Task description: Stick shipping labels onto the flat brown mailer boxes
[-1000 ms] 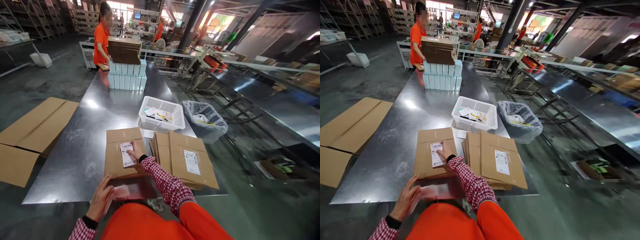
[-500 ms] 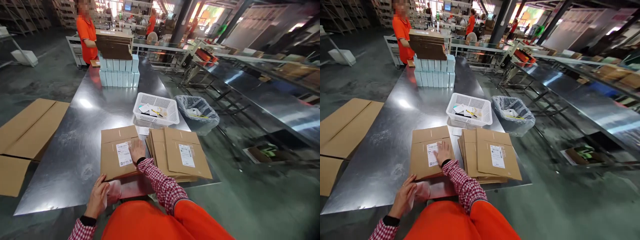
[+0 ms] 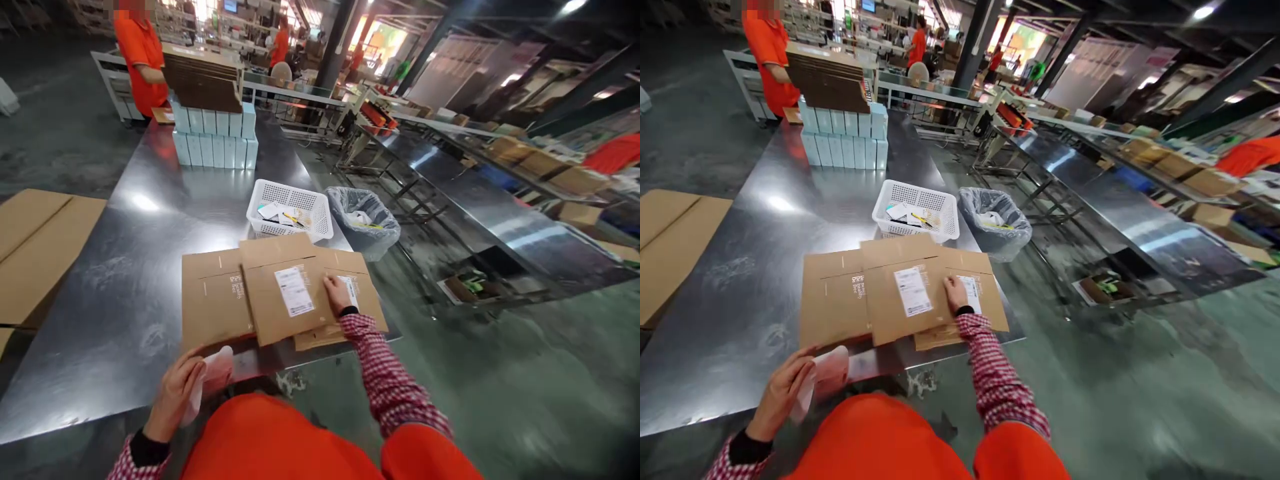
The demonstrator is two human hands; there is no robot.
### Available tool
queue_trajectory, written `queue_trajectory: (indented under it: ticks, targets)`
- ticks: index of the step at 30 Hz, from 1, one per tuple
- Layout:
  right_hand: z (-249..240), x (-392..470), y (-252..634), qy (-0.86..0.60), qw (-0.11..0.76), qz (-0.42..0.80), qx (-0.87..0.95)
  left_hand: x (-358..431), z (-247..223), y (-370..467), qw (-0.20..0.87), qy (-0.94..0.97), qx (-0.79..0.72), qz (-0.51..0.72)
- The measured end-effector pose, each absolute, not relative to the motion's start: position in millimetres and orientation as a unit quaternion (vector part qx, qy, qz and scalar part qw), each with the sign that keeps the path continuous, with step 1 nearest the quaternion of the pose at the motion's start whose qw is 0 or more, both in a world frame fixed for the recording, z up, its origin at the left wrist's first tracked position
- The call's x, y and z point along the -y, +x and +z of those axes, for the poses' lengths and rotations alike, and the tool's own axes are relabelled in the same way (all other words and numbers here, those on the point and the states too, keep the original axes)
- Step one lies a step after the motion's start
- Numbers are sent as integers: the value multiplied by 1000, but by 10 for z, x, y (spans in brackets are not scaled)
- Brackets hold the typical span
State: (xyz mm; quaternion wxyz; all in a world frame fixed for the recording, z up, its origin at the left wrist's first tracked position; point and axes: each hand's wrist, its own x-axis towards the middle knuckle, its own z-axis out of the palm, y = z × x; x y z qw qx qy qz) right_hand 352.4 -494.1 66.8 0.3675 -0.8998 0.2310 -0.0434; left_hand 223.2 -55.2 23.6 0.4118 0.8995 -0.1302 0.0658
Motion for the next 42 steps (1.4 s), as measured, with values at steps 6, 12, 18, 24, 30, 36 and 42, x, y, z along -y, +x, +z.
queue_trajectory:
  ticks: [6,12,18,24,30,36,42]
  targets:
    - [857,4798,3195,-879,439,-65,-174,538,853,2174,404,888,192,102]
    - [471,2714,2606,-608,658,386,221,310,1190,2187,395,899,157,109]
    - [445,2417,2446,-559,736,367,108,203,989,2111,307,930,76,187]
    - [441,2464,2551,-634,714,282,91,670,730,2029,453,890,46,25]
    - [512,2524,2607,-777,603,114,143,759,643,2097,480,875,-57,42]
    - [436,2557,2688,-779,609,10,149,774,400,2185,400,911,-18,102]
    - [232,2877,3585,-818,572,-59,-15,399,-35,2112,258,948,145,113]
